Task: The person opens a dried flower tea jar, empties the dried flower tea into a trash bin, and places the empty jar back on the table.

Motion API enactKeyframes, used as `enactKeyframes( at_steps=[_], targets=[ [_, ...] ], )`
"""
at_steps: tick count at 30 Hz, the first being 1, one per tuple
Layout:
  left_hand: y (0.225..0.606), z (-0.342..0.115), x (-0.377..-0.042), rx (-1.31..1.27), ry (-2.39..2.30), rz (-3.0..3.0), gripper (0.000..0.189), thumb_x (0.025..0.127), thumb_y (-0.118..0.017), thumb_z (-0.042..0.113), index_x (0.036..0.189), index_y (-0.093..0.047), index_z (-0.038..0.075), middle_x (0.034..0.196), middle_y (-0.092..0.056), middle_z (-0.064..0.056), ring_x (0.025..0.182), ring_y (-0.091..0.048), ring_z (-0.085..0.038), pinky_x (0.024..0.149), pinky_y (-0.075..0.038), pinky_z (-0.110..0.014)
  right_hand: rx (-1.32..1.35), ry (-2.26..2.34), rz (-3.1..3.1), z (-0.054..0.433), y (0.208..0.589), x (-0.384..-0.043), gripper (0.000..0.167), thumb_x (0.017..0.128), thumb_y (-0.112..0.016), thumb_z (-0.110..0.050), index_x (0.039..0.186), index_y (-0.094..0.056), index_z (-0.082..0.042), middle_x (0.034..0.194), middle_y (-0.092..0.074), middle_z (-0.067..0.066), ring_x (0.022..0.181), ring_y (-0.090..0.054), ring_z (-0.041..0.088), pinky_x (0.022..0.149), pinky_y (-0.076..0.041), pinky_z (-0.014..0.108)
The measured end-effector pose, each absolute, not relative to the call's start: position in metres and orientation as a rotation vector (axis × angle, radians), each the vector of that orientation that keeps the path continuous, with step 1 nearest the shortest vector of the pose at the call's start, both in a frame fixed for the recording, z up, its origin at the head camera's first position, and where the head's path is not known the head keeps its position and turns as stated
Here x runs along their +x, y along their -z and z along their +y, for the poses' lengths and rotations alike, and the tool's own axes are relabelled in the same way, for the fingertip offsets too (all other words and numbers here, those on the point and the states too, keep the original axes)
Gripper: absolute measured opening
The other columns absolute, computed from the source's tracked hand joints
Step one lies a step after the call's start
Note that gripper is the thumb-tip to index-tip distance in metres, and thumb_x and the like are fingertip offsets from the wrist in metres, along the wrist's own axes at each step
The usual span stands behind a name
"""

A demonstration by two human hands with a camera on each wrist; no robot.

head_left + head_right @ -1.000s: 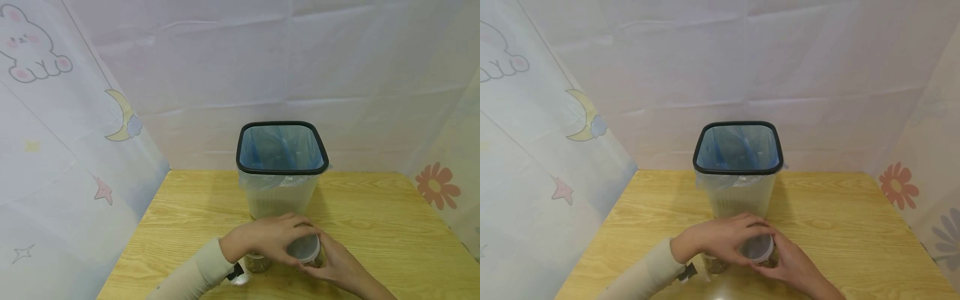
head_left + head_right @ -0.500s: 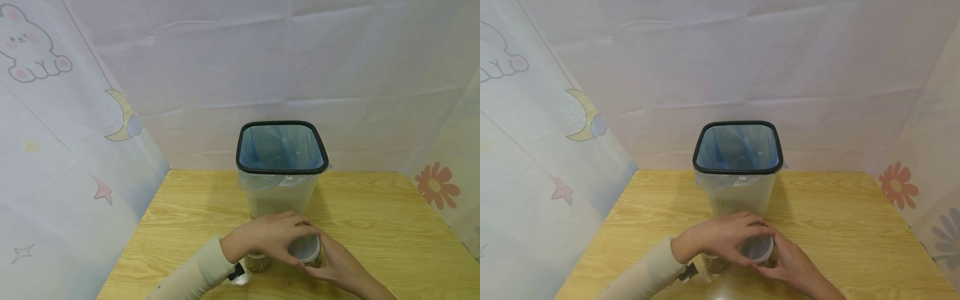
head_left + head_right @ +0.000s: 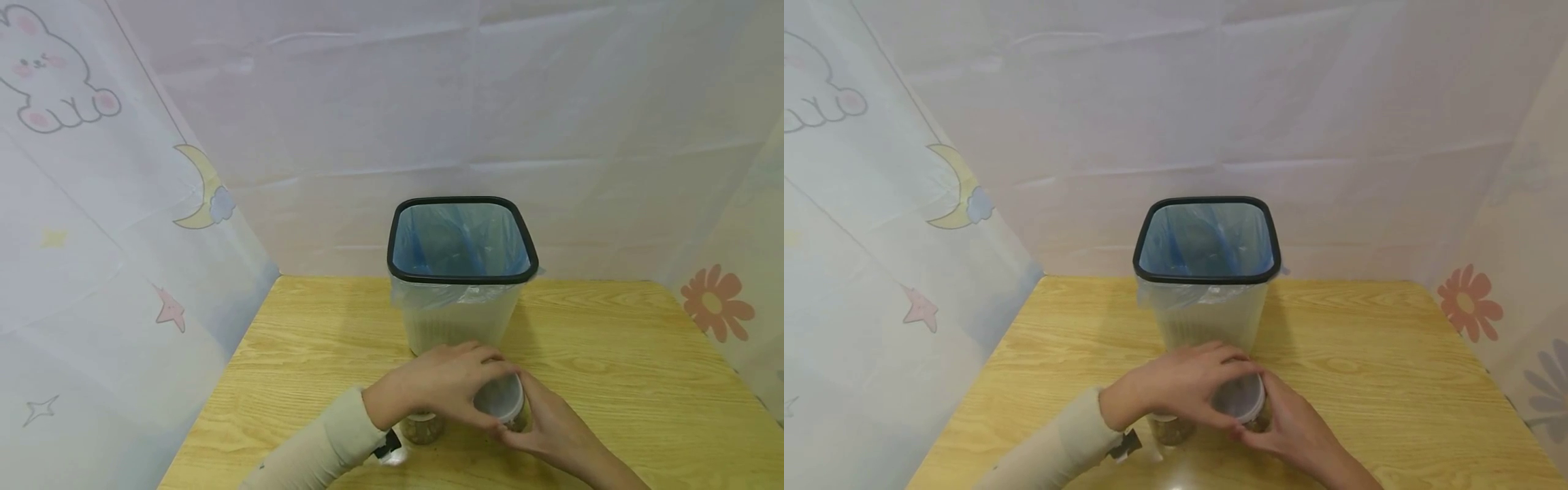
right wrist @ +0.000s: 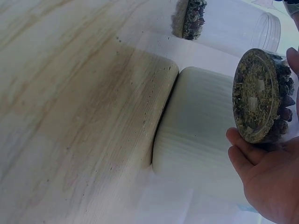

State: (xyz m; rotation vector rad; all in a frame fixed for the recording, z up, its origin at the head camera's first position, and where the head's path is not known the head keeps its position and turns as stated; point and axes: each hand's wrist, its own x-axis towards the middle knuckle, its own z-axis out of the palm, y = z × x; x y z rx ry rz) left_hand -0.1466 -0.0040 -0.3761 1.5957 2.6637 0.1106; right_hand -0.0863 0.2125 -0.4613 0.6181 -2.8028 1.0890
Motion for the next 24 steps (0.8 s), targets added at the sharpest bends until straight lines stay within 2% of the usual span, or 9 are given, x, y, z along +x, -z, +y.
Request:
enactKeyframes(
  at_steps=[6, 14, 19, 24],
  targets=[
    [0.3772, -0.0023, -0.145, 1.541, -0.114, 2.709, 0.081, 0.085, -0.063, 0.074, 0.152, -0.045, 0.034, 0.142, -0.053, 0.01, 0.12, -0.053, -0.007, 0.077, -0.052, -0.018, 0.595, -1.065, -2.788, 0.2117, 0.462, -0.0886, 0.096, 0.079, -0.083, -0.056, 0.151, -0.039, -0.011, 0.138, -0.061, 0.009, 0.107, -0.068, 0.023, 0.077, -0.058, 0.029],
    [0.3805, 0.0016, -0.1427, 1.497, -0.088, 2.82, 0.077, 0.086, -0.055, 0.079, 0.144, -0.054, 0.029, 0.13, -0.06, 0.01, 0.111, -0.059, -0.006, 0.077, -0.054, -0.019, 0.573, -1.057, -2.773, 0.2113, 0.4632, -0.0907, 0.099, 0.076, -0.083, -0.06, 0.154, -0.038, -0.02, 0.135, -0.062, 0.0, 0.106, -0.067, 0.019, 0.077, -0.058, 0.03],
    [0.3813, 0.0001, -0.1427, 1.488, -0.089, 2.797, 0.083, 0.084, -0.053, 0.082, 0.149, -0.048, 0.03, 0.139, -0.056, 0.01, 0.119, -0.057, -0.009, 0.082, -0.056, -0.022, 0.59, -1.04, -2.773, 0.2126, 0.4646, -0.09, 0.103, 0.076, -0.083, -0.06, 0.155, -0.036, -0.014, 0.139, -0.06, 0.008, 0.108, -0.067, 0.024, 0.077, -0.06, 0.035],
    [0.3808, -0.0059, -0.1465, 1.564, -0.106, 2.714, 0.087, 0.086, -0.058, 0.077, 0.155, -0.038, 0.03, 0.154, -0.043, 0.008, 0.134, -0.048, -0.012, 0.096, -0.053, -0.026, 0.637, -1.028, -2.759, 0.2131, 0.4658, -0.0892, 0.109, 0.077, -0.083, -0.058, 0.159, -0.029, -0.011, 0.145, -0.055, 0.019, 0.112, -0.066, 0.034, 0.079, -0.061, 0.043]
  ],
)
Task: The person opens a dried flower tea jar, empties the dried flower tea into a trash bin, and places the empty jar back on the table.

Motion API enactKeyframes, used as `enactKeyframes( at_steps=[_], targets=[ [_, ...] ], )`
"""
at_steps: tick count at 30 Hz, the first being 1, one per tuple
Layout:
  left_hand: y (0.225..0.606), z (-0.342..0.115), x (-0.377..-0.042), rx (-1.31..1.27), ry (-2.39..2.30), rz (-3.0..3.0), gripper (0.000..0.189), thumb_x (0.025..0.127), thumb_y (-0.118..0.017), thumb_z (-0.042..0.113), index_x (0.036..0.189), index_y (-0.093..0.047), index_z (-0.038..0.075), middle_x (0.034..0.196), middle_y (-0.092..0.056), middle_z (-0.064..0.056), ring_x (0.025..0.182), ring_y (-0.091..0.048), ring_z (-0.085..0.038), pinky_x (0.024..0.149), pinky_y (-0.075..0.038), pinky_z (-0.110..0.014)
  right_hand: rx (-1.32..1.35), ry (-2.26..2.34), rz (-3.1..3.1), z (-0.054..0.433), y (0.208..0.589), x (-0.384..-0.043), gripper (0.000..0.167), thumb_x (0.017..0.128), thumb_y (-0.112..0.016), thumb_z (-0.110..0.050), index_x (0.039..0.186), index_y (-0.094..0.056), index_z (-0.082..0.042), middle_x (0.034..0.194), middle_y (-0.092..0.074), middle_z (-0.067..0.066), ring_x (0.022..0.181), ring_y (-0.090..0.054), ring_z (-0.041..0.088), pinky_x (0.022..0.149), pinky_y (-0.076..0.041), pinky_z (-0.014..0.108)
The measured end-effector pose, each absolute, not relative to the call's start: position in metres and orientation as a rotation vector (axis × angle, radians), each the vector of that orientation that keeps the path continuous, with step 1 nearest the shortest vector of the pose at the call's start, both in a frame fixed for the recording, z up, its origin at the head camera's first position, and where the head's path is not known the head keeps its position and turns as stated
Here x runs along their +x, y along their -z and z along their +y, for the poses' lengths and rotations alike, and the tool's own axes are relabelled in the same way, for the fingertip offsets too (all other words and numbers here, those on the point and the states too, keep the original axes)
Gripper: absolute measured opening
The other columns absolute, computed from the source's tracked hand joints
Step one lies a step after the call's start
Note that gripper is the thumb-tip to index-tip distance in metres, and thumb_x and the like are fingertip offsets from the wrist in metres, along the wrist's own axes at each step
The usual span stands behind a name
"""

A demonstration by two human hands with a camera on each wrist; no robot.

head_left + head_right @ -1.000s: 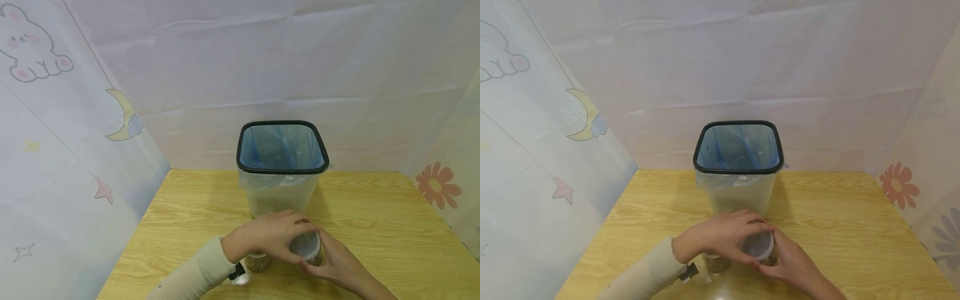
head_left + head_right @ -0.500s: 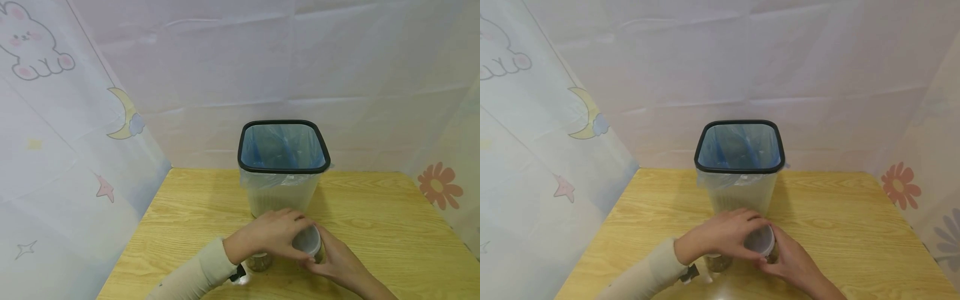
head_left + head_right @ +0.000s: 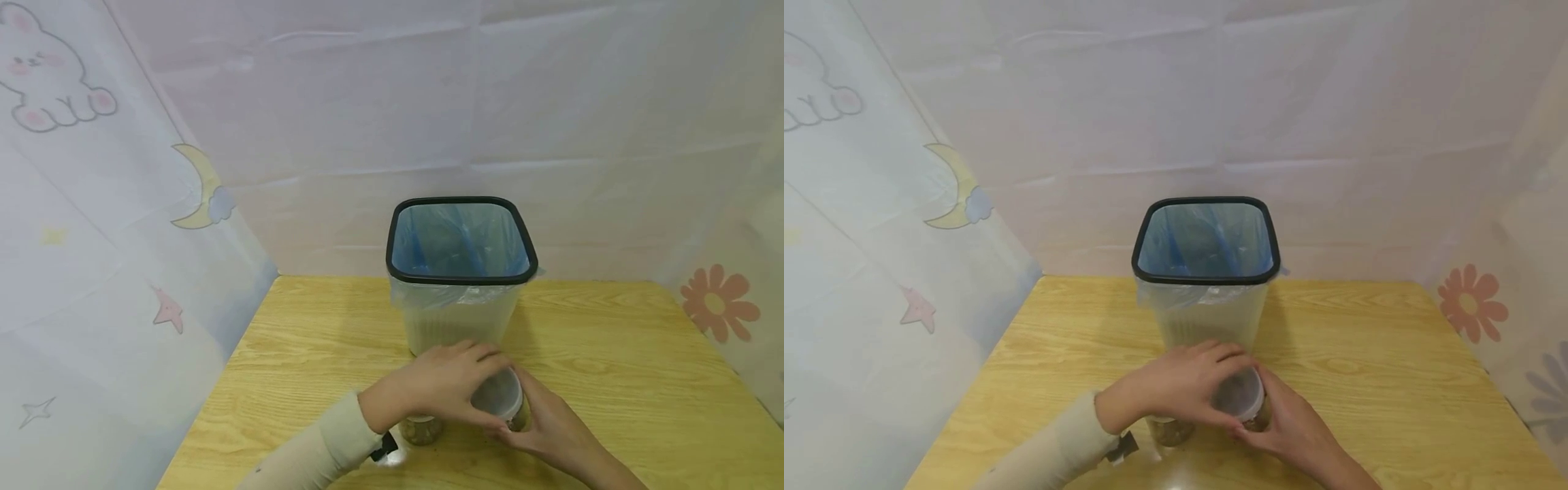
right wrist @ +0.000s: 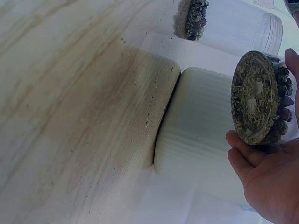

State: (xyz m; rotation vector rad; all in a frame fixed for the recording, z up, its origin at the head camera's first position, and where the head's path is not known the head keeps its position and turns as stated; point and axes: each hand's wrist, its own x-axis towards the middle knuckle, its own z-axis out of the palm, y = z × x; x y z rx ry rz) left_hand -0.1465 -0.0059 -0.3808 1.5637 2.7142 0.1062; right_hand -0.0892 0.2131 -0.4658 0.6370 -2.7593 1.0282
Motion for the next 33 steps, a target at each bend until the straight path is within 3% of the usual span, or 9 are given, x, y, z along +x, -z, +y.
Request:
enactKeyframes(
  at_steps=[6, 11, 21, 33],
  targets=[
    [0.3805, -0.0108, -0.1513, 1.735, -0.165, 2.553, 0.09, 0.088, -0.066, 0.067, 0.16, -0.03, 0.026, 0.159, -0.035, 0.002, 0.143, -0.037, -0.013, 0.114, -0.035, -0.02, 0.697, -1.007, -2.724, 0.2136, 0.4658, -0.0892, 0.105, 0.075, -0.085, -0.057, 0.152, -0.035, -0.004, 0.141, -0.057, 0.021, 0.108, -0.068, 0.032, 0.078, -0.061, 0.039],
    [0.3796, -0.012, -0.1529, 1.782, -0.197, 2.479, 0.091, 0.089, -0.067, 0.064, 0.161, -0.028, 0.024, 0.16, -0.033, 0.0, 0.146, -0.032, -0.014, 0.118, -0.028, -0.02, 0.705, -1.019, -2.736, 0.2141, 0.4651, -0.0886, 0.106, 0.075, -0.085, -0.057, 0.151, -0.035, -0.001, 0.141, -0.056, 0.023, 0.108, -0.068, 0.033, 0.079, -0.061, 0.04],
    [0.3788, -0.0105, -0.1522, 1.752, -0.156, 2.495, 0.085, 0.091, -0.07, 0.056, 0.16, -0.031, 0.026, 0.155, -0.04, 0.004, 0.141, -0.038, -0.012, 0.11, -0.037, -0.016, 0.659, -1.012, -2.774, 0.2131, 0.4637, -0.0864, 0.107, 0.076, -0.083, -0.059, 0.155, -0.033, -0.005, 0.143, -0.057, 0.018, 0.108, -0.068, 0.028, 0.078, -0.06, 0.033],
    [0.3801, -0.0068, -0.1468, 1.625, -0.118, 2.643, 0.085, 0.086, -0.066, 0.069, 0.157, -0.038, 0.032, 0.147, -0.047, 0.007, 0.129, -0.047, -0.008, 0.091, -0.049, -0.016, 0.608, -1.003, -2.789, 0.2124, 0.4647, -0.0867, 0.101, 0.079, -0.08, -0.061, 0.153, -0.037, -0.007, 0.144, -0.057, 0.014, 0.112, -0.067, 0.026, 0.08, -0.06, 0.034]
  ],
)
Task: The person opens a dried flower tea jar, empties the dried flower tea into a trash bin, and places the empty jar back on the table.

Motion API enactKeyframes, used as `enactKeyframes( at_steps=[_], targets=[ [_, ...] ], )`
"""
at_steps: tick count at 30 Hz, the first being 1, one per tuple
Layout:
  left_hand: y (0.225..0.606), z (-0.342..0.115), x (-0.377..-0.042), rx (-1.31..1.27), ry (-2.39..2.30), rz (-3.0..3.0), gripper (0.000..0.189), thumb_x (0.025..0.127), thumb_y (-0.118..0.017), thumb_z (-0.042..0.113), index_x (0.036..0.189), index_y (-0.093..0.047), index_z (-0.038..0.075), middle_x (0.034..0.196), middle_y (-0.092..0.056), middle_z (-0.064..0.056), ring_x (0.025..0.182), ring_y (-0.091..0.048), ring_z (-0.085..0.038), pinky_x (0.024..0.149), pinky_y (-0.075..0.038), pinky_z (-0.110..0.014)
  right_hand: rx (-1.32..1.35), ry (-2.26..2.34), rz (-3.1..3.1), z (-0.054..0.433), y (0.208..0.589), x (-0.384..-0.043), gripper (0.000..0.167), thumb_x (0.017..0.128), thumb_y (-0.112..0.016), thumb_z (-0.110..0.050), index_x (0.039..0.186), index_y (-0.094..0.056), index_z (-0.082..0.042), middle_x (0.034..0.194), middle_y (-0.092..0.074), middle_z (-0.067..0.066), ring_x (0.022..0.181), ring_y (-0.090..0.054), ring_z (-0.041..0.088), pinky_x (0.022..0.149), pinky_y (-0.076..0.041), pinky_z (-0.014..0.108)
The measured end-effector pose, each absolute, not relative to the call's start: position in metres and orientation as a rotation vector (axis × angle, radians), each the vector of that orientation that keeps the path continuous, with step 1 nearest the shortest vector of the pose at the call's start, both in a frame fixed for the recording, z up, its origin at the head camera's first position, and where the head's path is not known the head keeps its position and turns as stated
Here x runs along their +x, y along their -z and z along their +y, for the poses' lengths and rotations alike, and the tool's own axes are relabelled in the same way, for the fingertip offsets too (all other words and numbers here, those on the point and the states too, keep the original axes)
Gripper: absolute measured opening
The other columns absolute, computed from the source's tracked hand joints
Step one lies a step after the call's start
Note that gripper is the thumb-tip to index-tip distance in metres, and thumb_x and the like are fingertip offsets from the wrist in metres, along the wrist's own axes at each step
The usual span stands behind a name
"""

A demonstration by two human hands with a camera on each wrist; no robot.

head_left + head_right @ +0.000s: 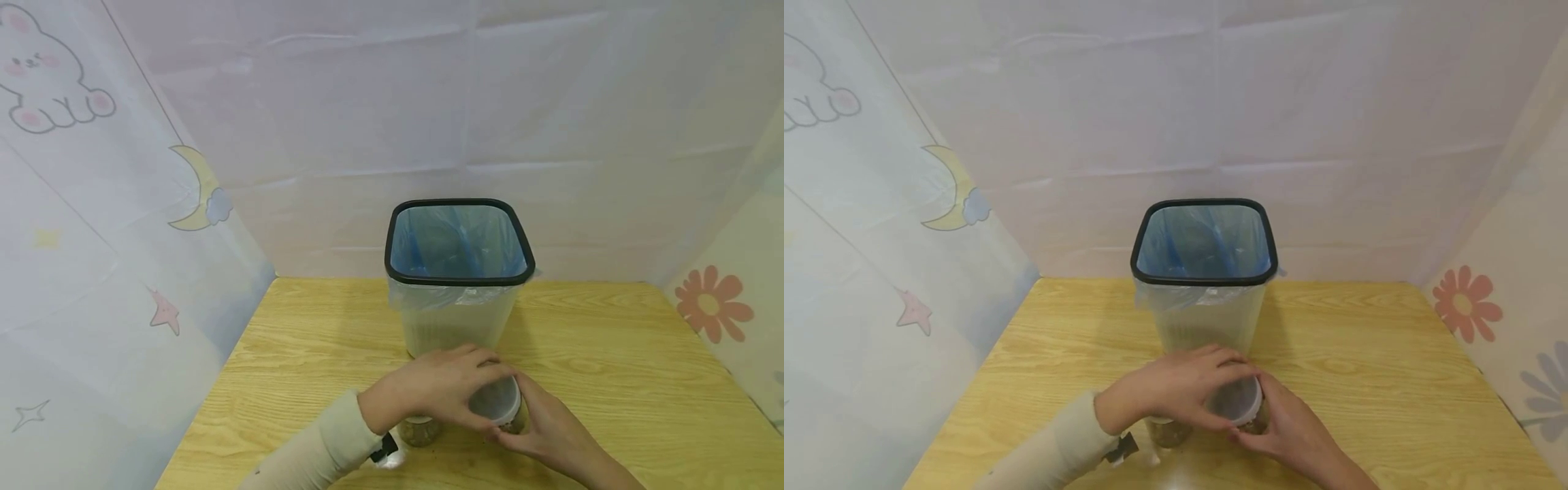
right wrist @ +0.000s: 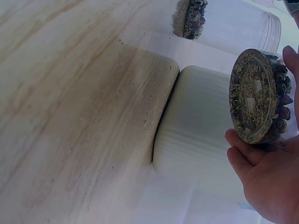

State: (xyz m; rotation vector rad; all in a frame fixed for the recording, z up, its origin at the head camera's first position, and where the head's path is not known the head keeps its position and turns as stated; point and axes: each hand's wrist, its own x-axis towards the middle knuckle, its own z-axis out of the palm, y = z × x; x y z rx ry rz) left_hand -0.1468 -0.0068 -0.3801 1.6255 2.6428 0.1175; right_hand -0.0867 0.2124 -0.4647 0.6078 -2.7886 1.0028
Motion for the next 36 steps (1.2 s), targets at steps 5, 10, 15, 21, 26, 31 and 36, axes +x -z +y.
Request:
enactKeyframes(
  at_steps=[5, 10, 15, 21, 26, 31, 36],
  targets=[
    [0.378, -0.005, -0.143, 1.548, -0.132, 2.669, 0.081, 0.087, -0.064, 0.07, 0.155, -0.04, 0.032, 0.147, -0.047, 0.008, 0.126, -0.049, -0.007, 0.084, -0.051, -0.015, 0.587, -1.008, -2.793, 0.212, 0.463, -0.087, 0.099, 0.079, -0.08, -0.06, 0.154, -0.037, -0.012, 0.145, -0.056, 0.009, 0.112, -0.067, 0.023, 0.079, -0.059, 0.031],
    [0.378, -0.004, -0.14, 1.512, -0.104, 2.724, 0.078, 0.088, -0.062, 0.072, 0.153, -0.043, 0.032, 0.143, -0.051, 0.009, 0.122, -0.052, -0.008, 0.08, -0.053, -0.017, 0.593, -1.024, -2.779, 0.213, 0.463, -0.087, 0.097, 0.079, -0.081, -0.06, 0.153, -0.039, -0.014, 0.142, -0.058, 0.005, 0.11, -0.067, 0.022, 0.081, -0.059, 0.032],
    [0.38, -0.003, -0.138, 1.494, -0.11, 2.76, 0.079, 0.087, -0.059, 0.075, 0.151, -0.045, 0.032, 0.14, -0.052, 0.009, 0.12, -0.053, -0.008, 0.079, -0.053, -0.018, 0.59, -1.013, -2.773, 0.214, 0.464, -0.088, 0.099, 0.078, -0.082, -0.059, 0.154, -0.038, -0.013, 0.143, -0.057, 0.007, 0.111, -0.067, 0.023, 0.08, -0.059, 0.034],
    [0.381, -0.004, -0.141, 1.528, -0.173, 2.754, 0.087, 0.084, -0.059, 0.079, 0.154, -0.038, 0.032, 0.149, -0.044, 0.008, 0.13, -0.048, -0.012, 0.093, -0.054, -0.024, 0.59, -0.997, -2.779, 0.214, 0.463, -0.087, 0.104, 0.077, -0.082, -0.06, 0.155, -0.036, -0.009, 0.144, -0.056, 0.013, 0.114, -0.066, 0.029, 0.082, -0.06, 0.043],
    [0.378, -0.011, -0.149, 1.588, -0.248, 2.683, 0.087, 0.086, -0.062, 0.073, 0.157, -0.033, 0.032, 0.157, -0.037, 0.004, 0.141, -0.041, -0.016, 0.105, -0.049, -0.028, 0.599, -1.006, -2.769, 0.212, 0.464, -0.088, 0.099, 0.075, -0.085, -0.058, 0.151, -0.041, -0.013, 0.137, -0.061, 0.005, 0.111, -0.067, 0.024, 0.081, -0.06, 0.039],
    [0.376, -0.016, -0.155, 1.652, -0.274, 2.611, 0.089, 0.087, -0.067, 0.068, 0.158, -0.032, 0.03, 0.159, -0.034, 0.004, 0.142, -0.039, -0.015, 0.108, -0.044, -0.025, 0.61, -1.03, -2.76, 0.212, 0.466, -0.09, 0.098, 0.076, -0.085, -0.056, 0.155, -0.037, -0.023, 0.138, -0.06, 0.001, 0.111, -0.067, 0.022, 0.081, -0.06, 0.038],
    [0.377, -0.017, -0.159, 1.734, -0.288, 2.523, 0.089, 0.085, -0.071, 0.065, 0.158, -0.034, 0.03, 0.161, -0.032, 0.004, 0.144, -0.035, -0.011, 0.115, -0.035, -0.022, 0.613, -1.022, -2.772, 0.211, 0.466, -0.09, 0.104, 0.075, -0.085, -0.059, 0.156, -0.034, -0.018, 0.143, -0.057, 0.011, 0.115, -0.066, 0.029, 0.083, -0.06, 0.046]
  ],
)
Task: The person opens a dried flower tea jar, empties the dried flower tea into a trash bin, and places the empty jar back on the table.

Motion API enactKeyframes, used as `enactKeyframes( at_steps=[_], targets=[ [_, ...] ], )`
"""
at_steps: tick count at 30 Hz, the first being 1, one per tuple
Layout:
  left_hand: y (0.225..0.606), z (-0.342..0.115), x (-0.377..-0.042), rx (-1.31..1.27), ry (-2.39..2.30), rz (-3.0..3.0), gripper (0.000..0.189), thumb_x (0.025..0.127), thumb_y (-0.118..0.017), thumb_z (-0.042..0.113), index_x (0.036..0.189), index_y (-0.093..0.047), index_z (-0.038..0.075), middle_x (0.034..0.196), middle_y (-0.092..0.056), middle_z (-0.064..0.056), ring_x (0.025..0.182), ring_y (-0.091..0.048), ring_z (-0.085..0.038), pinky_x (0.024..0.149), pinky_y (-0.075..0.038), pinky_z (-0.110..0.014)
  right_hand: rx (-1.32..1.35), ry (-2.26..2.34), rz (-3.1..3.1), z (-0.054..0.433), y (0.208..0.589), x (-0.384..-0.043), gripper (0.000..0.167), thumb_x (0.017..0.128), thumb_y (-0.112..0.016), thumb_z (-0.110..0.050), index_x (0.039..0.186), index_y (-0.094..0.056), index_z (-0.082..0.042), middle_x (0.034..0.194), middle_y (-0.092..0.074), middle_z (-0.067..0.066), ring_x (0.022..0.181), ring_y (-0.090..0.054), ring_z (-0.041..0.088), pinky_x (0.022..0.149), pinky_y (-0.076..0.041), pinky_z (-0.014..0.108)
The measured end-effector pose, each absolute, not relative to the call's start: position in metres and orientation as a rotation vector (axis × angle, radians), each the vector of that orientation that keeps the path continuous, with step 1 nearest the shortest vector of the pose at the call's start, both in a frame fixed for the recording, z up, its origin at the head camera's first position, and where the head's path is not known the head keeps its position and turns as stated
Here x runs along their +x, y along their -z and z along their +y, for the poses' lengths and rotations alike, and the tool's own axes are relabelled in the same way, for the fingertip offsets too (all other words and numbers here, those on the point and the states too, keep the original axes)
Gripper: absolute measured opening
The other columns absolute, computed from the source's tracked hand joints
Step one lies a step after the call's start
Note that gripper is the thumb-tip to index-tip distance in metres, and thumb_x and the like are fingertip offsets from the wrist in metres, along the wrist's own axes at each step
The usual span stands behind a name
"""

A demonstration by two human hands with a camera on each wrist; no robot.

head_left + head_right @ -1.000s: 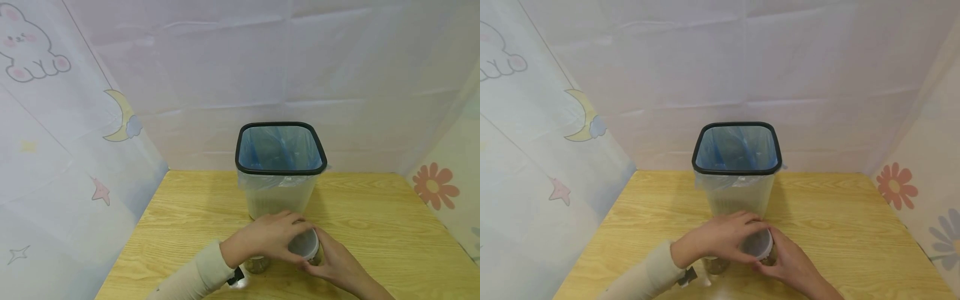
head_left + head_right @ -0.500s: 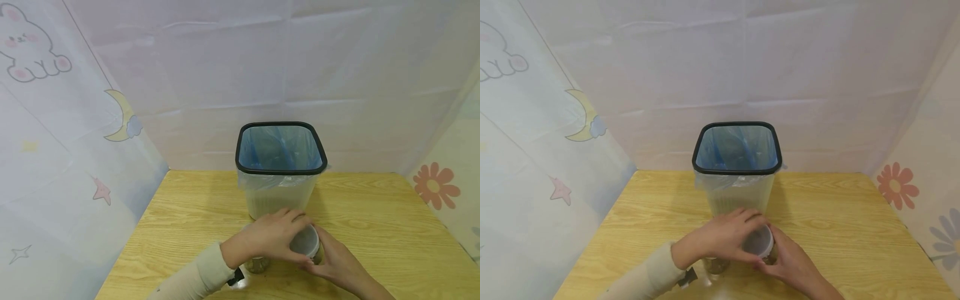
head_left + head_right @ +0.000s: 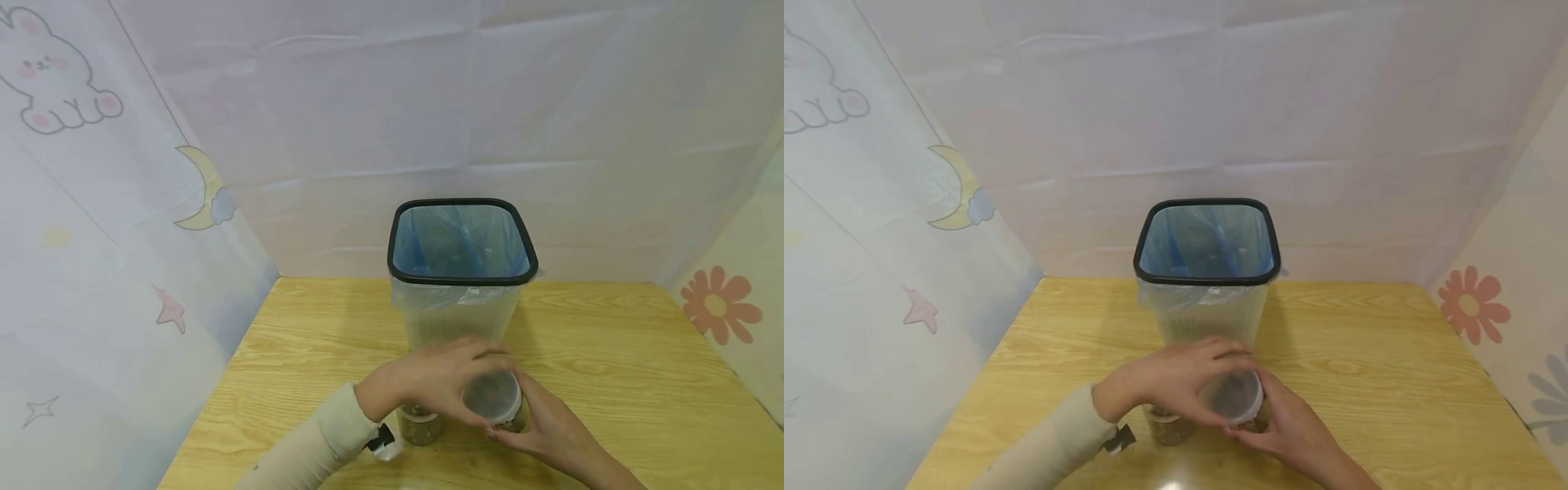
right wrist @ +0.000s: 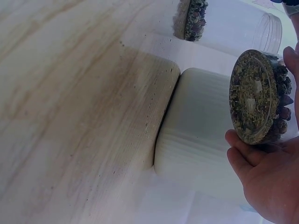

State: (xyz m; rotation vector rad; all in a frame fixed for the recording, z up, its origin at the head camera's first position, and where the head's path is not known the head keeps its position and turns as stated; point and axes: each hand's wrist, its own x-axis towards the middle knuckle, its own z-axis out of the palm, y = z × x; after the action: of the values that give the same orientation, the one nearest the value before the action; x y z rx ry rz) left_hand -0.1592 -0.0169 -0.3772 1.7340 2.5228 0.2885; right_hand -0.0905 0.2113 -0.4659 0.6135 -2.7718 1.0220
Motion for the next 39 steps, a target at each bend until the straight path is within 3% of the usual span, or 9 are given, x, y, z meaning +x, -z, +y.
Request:
enactKeyframes(
  at_steps=[3, 7, 14, 31, 39],
  targets=[
    [0.378, -0.017, -0.161, 1.798, -0.282, 2.463, 0.086, 0.087, -0.072, 0.061, 0.158, -0.035, 0.029, 0.162, -0.031, 0.003, 0.147, -0.032, -0.01, 0.119, -0.026, -0.021, 0.603, -1.022, -2.786, 0.211, 0.465, -0.09, 0.1, 0.074, -0.083, -0.062, 0.151, -0.038, -0.017, 0.142, -0.058, 0.014, 0.112, -0.066, 0.031, 0.079, -0.06, 0.044],
    [0.379, -0.016, -0.162, 1.823, -0.264, 2.418, 0.082, 0.089, -0.073, 0.056, 0.158, -0.037, 0.029, 0.161, -0.034, 0.005, 0.147, -0.03, -0.007, 0.119, -0.024, -0.019, 0.606, -1.034, -2.794, 0.211, 0.464, -0.089, 0.095, 0.073, -0.084, -0.062, 0.145, -0.043, -0.017, 0.141, -0.057, 0.019, 0.111, -0.066, 0.034, 0.076, -0.061, 0.044],
    [0.377, -0.013, -0.16, 1.783, -0.229, 2.407, 0.078, 0.09, -0.072, 0.052, 0.158, -0.037, 0.032, 0.159, -0.037, 0.009, 0.144, -0.033, -0.007, 0.113, -0.033, -0.017, 0.606, -1.035, -2.804, 0.212, 0.465, -0.088, 0.098, 0.072, -0.085, -0.061, 0.147, -0.042, -0.014, 0.149, -0.049, 0.025, 0.119, -0.061, 0.045, 0.082, -0.059, 0.055],
    [0.378, -0.009, -0.15, 1.699, -0.129, 2.605, 0.077, 0.087, -0.07, 0.062, 0.155, -0.041, 0.037, 0.147, -0.047, 0.014, 0.135, -0.042, -0.005, 0.099, -0.046, -0.018, 0.613, -1.029, -2.794, 0.211, 0.468, -0.088, 0.105, 0.079, -0.082, -0.058, 0.158, -0.03, -0.011, 0.148, -0.052, 0.02, 0.114, -0.066, 0.034, 0.08, -0.061, 0.043],
    [0.379, -0.006, -0.145, 1.594, -0.093, 2.698, 0.075, 0.088, -0.064, 0.069, 0.153, -0.042, 0.039, 0.143, -0.05, 0.012, 0.127, -0.048, -0.007, 0.084, -0.053, -0.02, 0.62, -1.014, -2.784, 0.21, 0.466, -0.087, 0.1, 0.079, -0.082, -0.058, 0.153, -0.036, -0.009, 0.144, -0.056, 0.015, 0.112, -0.066, 0.03, 0.079, -0.061, 0.04]
  ],
)
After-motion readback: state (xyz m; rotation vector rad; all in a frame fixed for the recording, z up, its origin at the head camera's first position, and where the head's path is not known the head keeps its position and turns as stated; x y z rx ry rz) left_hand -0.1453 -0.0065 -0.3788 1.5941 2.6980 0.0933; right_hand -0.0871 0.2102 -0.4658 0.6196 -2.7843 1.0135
